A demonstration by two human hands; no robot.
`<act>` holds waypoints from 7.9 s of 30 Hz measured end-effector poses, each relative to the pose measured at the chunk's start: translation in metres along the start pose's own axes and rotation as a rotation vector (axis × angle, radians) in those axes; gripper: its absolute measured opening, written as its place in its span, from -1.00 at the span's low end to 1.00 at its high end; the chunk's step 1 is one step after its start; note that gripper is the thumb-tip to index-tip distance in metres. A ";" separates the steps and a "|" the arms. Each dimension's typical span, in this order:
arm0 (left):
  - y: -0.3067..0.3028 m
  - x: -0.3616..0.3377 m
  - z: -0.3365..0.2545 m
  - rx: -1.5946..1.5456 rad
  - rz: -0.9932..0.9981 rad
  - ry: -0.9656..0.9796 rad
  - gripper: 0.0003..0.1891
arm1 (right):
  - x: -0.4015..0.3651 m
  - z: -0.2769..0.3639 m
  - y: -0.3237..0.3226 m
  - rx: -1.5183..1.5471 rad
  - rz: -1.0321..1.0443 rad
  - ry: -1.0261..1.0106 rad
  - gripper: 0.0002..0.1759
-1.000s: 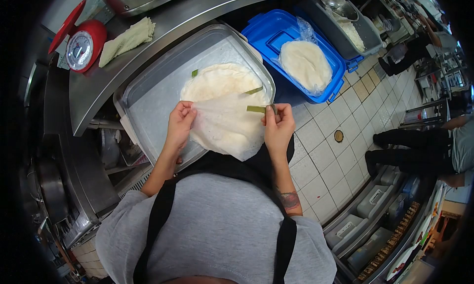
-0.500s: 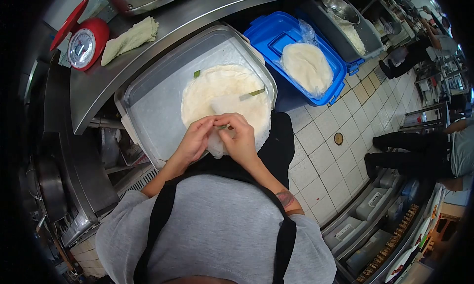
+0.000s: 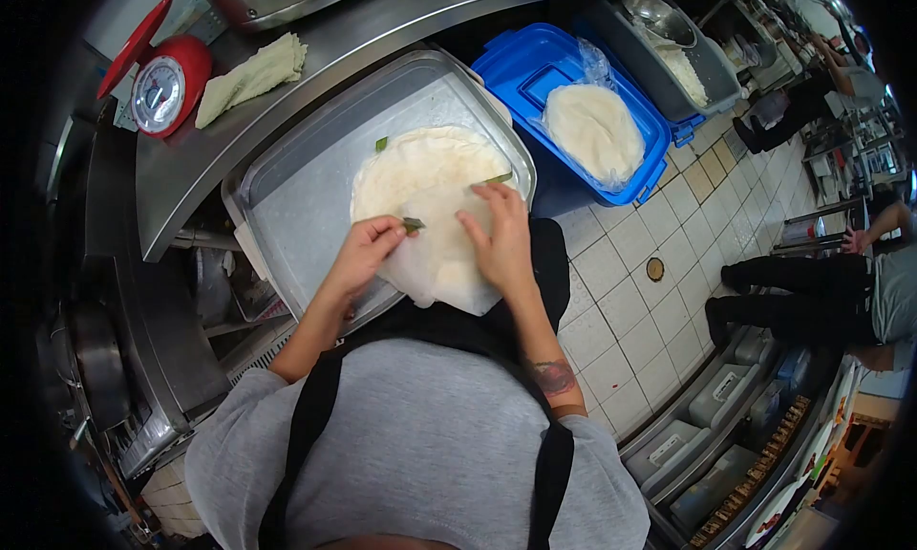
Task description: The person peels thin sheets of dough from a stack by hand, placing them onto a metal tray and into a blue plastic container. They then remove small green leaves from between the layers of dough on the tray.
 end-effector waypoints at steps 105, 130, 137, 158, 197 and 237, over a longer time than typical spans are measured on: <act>-0.072 0.104 -0.059 1.277 -0.536 0.477 -0.20 | 0.027 -0.125 -0.162 0.821 -0.488 0.511 -0.61; -0.016 0.101 -0.029 1.357 -0.503 0.460 -0.45 | 0.162 -0.344 -0.129 -0.306 -0.343 0.596 -0.32; -0.017 0.098 -0.027 1.353 -0.522 0.475 -0.46 | 0.139 -0.341 -0.143 -0.429 -0.217 0.688 0.02; -0.031 0.100 -0.040 1.231 -0.407 0.676 -0.85 | 0.007 0.013 -0.001 0.195 0.250 -0.091 -0.46; -0.021 0.062 -0.057 0.316 0.221 0.244 -0.85 | 0.018 0.045 0.065 0.738 -0.088 0.329 -0.72; -0.022 0.064 -0.072 0.260 -0.047 0.202 -0.91 | 0.025 0.010 0.053 0.752 0.125 0.399 -0.83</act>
Point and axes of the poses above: each hand's wrist, its own x-axis towards the middle knuckle, its own y-axis out of the palm, z = x × y, the point moved 4 cm from there along x, towards the middle knuckle, and after that the axes turned 7 degrees about -z, right-handed, at the moved point
